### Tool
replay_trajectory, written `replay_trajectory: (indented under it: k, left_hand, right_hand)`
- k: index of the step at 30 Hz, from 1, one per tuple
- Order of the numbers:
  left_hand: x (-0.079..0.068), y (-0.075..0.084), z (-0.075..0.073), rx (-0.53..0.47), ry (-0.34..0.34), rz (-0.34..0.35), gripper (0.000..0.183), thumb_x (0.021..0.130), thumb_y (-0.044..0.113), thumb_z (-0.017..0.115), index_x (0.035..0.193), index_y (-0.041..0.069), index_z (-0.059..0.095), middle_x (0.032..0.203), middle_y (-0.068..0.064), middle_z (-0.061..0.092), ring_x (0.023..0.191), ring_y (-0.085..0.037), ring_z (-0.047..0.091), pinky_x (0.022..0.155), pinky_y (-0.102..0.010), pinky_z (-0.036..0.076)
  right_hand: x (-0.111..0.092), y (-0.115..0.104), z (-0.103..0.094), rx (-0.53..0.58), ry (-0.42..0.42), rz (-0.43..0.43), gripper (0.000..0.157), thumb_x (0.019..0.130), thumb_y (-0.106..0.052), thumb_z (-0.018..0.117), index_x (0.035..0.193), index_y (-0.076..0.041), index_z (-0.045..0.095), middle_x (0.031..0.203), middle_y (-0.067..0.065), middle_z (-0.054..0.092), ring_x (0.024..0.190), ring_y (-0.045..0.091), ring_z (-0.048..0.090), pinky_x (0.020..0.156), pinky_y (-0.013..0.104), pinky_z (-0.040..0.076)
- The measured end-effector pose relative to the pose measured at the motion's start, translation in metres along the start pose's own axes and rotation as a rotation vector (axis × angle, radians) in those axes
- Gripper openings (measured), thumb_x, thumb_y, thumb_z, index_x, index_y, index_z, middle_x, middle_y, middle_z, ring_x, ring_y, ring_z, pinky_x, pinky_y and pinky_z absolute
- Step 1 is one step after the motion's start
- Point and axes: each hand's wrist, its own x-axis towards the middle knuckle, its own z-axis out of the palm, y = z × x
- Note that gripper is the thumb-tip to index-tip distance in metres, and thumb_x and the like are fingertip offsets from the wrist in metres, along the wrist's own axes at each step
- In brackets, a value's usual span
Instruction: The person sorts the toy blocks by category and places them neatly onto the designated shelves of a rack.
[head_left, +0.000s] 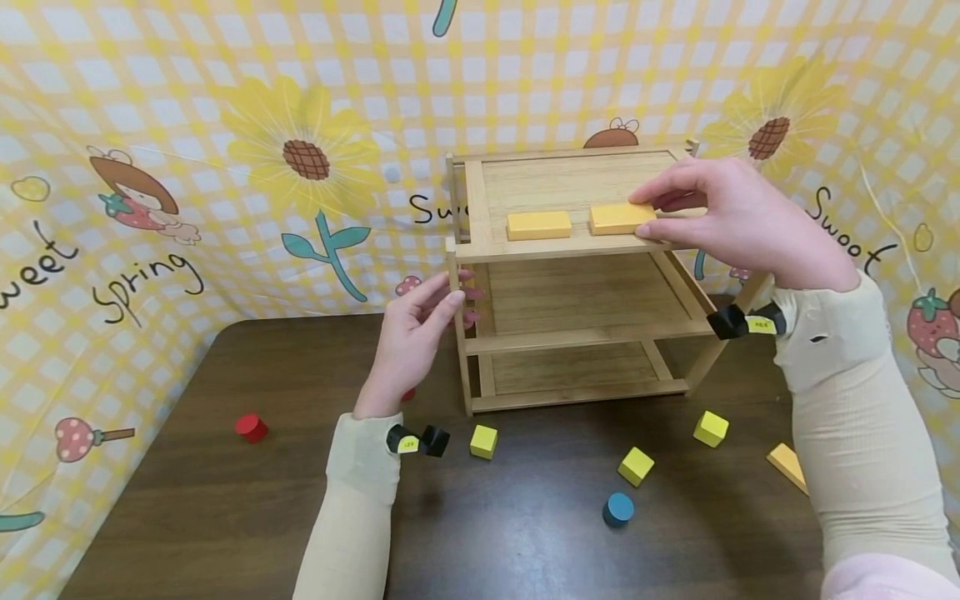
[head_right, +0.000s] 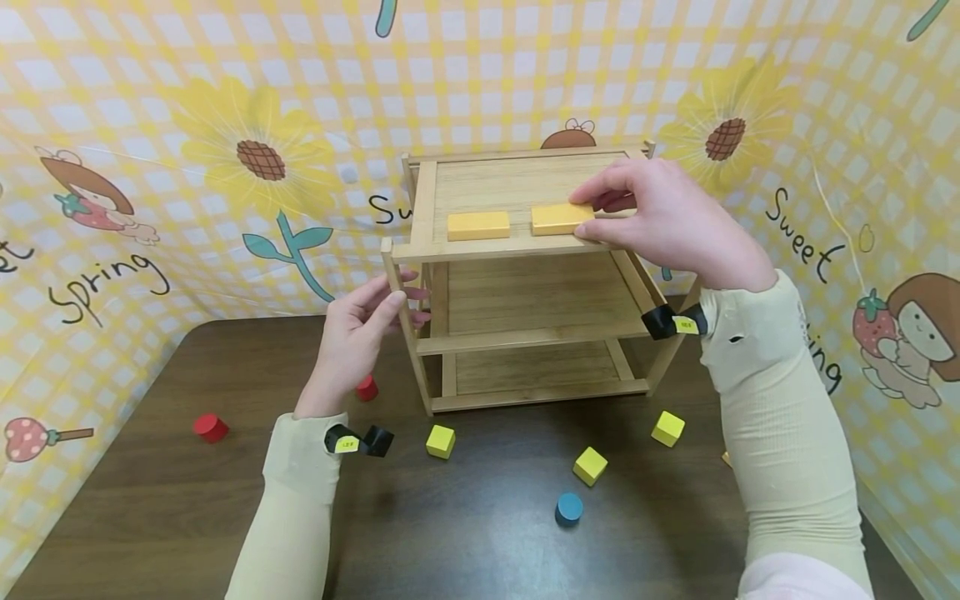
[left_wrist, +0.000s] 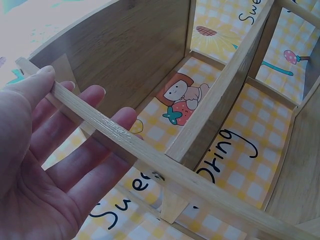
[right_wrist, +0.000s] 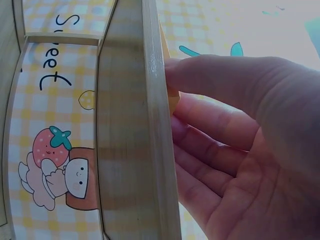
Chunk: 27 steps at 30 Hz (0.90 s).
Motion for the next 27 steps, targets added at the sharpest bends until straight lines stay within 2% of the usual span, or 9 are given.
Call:
replay_trajectory:
  k: [2, 5, 9, 14, 16, 17, 21, 25, 27]
  left_hand:
    - [0.0, 0.0, 0.0, -0.006, 0.0, -0.001, 0.034, 0.107, 0.012, 0.056, 0.138, -0.001, 0.061, 0.125, -0.01, 0.069, 0.089, -0.039, 0.072, 0.088, -0.041, 0.059]
    - [0.0, 0.0, 0.0, -0.013, -0.002, -0.002, 0.034, 0.107, 0.013, 0.056, 0.138, 0.001, 0.062, 0.125, -0.01, 0.069, 0.089, -0.041, 0.071, 0.087, -0.041, 0.059]
    - [0.0, 0.0, 0.0, -0.018, -0.004, -0.004, 0.034, 0.107, 0.014, 0.057, 0.137, 0.001, 0.062, 0.125, -0.01, 0.068, 0.089, -0.04, 0.071, 0.086, -0.042, 0.06]
    - [0.0, 0.001, 0.001, -0.021, -0.005, -0.005, 0.034, 0.107, 0.014, 0.057, 0.137, 0.001, 0.062, 0.125, -0.01, 0.068, 0.09, -0.04, 0.071, 0.086, -0.046, 0.059]
    - [0.0, 0.001, 0.001, -0.02, -0.007, -0.002, 0.034, 0.107, 0.014, 0.057, 0.138, -0.001, 0.061, 0.125, -0.01, 0.068, 0.09, -0.041, 0.071, 0.086, -0.046, 0.059]
    - [0.0, 0.001, 0.001, -0.017, -0.007, -0.001, 0.034, 0.107, 0.013, 0.056, 0.138, -0.001, 0.061, 0.125, -0.011, 0.068, 0.09, -0.04, 0.071, 0.086, -0.045, 0.059]
    - [0.0, 0.001, 0.001, -0.012, 0.001, 0.002, 0.034, 0.107, 0.009, 0.056, 0.137, -0.004, 0.06, 0.124, -0.014, 0.068, 0.089, -0.038, 0.071, 0.086, -0.042, 0.06]
    - [0.0, 0.001, 0.001, -0.035, 0.009, -0.009, 0.033, 0.106, 0.007, 0.056, 0.137, -0.005, 0.06, 0.126, -0.016, 0.067, 0.093, -0.041, 0.07, 0.086, -0.045, 0.06]
    - [0.0, 0.0, 0.001, -0.045, 0.008, -0.013, 0.033, 0.106, 0.007, 0.056, 0.137, -0.005, 0.06, 0.127, -0.015, 0.067, 0.094, -0.044, 0.069, 0.086, -0.046, 0.059]
  right_hand:
    - [0.0, 0.0, 0.0, 0.008, -0.004, 0.006, 0.037, 0.092, -0.029, 0.08, 0.125, -0.014, 0.072, 0.118, 0.004, 0.07, 0.099, 0.003, 0.065, 0.076, 0.013, 0.046]
    - [-0.001, 0.0, -0.001, 0.006, -0.013, 0.027, 0.037, 0.093, -0.032, 0.079, 0.125, -0.017, 0.072, 0.121, 0.002, 0.068, 0.1, 0.006, 0.065, 0.058, 0.021, 0.049]
    - [-0.002, 0.0, -0.002, -0.004, -0.032, 0.059, 0.037, 0.094, -0.039, 0.076, 0.125, -0.021, 0.072, 0.124, -0.001, 0.065, 0.1, 0.014, 0.061, 0.036, 0.034, 0.042]
    - [-0.006, -0.003, -0.004, 0.042, -0.047, 0.117, 0.043, 0.093, -0.045, 0.074, 0.131, -0.024, 0.068, 0.133, 0.001, 0.06, 0.088, 0.016, 0.065, 0.031, 0.037, 0.041]
    - [-0.009, -0.005, -0.005, 0.058, -0.023, 0.119, 0.045, 0.094, -0.043, 0.075, 0.133, -0.024, 0.068, 0.136, 0.001, 0.059, 0.098, 0.016, 0.065, 0.039, 0.032, 0.045]
    - [-0.01, -0.006, -0.006, 0.07, -0.006, 0.117, 0.045, 0.094, -0.042, 0.075, 0.133, -0.023, 0.068, 0.137, 0.001, 0.059, 0.111, 0.015, 0.061, 0.047, 0.029, 0.047]
    - [-0.017, -0.009, -0.009, 0.088, 0.069, 0.105, 0.042, 0.094, -0.038, 0.076, 0.133, -0.024, 0.069, 0.137, -0.002, 0.061, 0.126, 0.021, 0.051, 0.067, 0.02, 0.049]
    - [-0.025, -0.01, -0.011, 0.1, 0.141, 0.086, 0.04, 0.094, -0.033, 0.076, 0.133, -0.026, 0.069, 0.136, -0.002, 0.061, 0.127, 0.019, 0.053, 0.067, 0.018, 0.054]
    - [-0.031, -0.01, -0.011, 0.104, 0.178, 0.066, 0.04, 0.094, -0.029, 0.077, 0.133, -0.025, 0.069, 0.136, -0.002, 0.061, 0.125, 0.016, 0.055, 0.083, 0.014, 0.048]
